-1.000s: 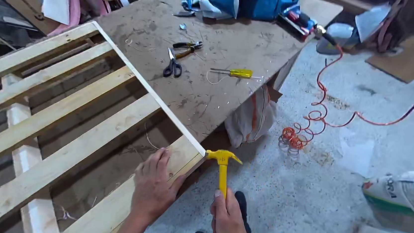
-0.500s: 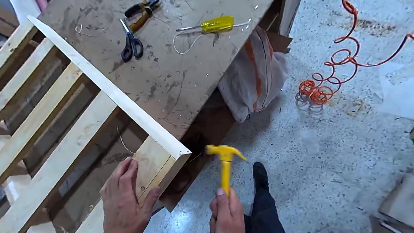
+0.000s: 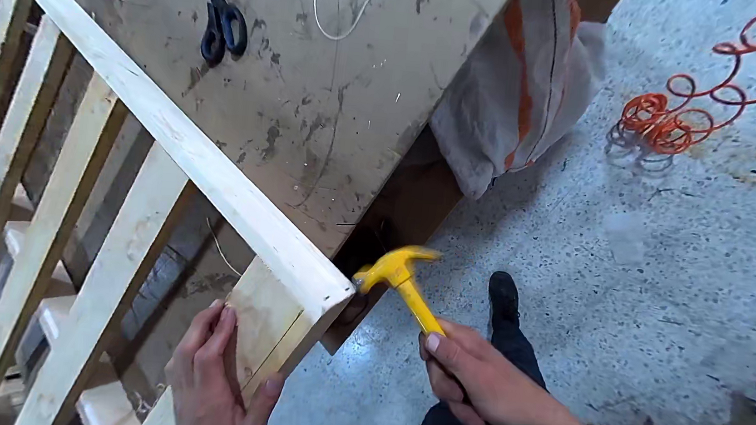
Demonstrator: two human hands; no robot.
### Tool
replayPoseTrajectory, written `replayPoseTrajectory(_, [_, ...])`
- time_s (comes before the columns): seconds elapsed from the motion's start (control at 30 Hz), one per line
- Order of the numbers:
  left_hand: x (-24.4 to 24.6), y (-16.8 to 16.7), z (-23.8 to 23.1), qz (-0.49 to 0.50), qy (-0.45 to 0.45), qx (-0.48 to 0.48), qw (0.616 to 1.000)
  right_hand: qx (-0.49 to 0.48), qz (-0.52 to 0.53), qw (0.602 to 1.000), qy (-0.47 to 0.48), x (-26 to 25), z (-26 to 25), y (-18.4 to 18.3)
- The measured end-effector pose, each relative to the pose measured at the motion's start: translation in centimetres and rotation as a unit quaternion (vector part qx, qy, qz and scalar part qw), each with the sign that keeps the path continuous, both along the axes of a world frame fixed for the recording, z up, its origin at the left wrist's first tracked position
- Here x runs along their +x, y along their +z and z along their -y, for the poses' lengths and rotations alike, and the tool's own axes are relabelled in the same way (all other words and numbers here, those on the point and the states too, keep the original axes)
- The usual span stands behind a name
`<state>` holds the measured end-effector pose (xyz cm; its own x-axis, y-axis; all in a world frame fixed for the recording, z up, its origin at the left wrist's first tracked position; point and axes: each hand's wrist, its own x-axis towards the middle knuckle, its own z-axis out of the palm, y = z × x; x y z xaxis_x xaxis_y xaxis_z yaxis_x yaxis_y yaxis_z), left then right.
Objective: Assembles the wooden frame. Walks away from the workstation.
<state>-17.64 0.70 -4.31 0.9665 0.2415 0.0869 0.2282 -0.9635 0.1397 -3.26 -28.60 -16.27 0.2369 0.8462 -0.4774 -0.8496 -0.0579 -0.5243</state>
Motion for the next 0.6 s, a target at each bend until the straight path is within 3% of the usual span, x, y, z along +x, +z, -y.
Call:
replayPoseTrajectory(0.1, [0.0, 0.1, 0.0, -0.003, 0.004, -0.008, 1.000, -0.039, 0.032, 0.998, 0.025, 2.9, 0.8, -0.2])
replayPoseTrajectory(0.2, [-0.1, 0.2, 0.2, -0.005, 0.010, -0.010, 1.000, -0.039, 0.057, 0.997, 0.042, 1.5, 0.2, 0.8])
replayPoseTrajectory(0.23, [0.1, 0.1, 0.1, -0.005, 0.008, -0.014, 1.000, -0.042, 0.057, 0.997, 0.025, 0.4, 0.1, 0.9])
replayPoseTrajectory(0.33, [0.0, 0.1, 0.2, -0.002, 0.012, -0.005, 1.000, -0.123, 0.038, 0.981, -0.143, -4.4, -2.1, 3.1])
replayPoseTrajectory(0.43, [0.2, -0.1, 0.2, -0.002, 0.013, 0.006, 1.000, -0.143, 0.093, 0.968, -0.182, -8.6, -4.2, 5.0])
replayPoseTrajectory(0.5, [0.3, -0.1, 0.1, 0.004, 0.009, 0.006, 1.000, -0.168, 0.106, 0.944, -0.262, -10.1, -5.5, 5.6])
replayPoseTrajectory(0.6, [0.3, -0.3, -0.1, 0.023, 0.007, 0.011, 1.000, -0.171, 0.113, 0.948, -0.245, -11.0, -6.6, 6.6])
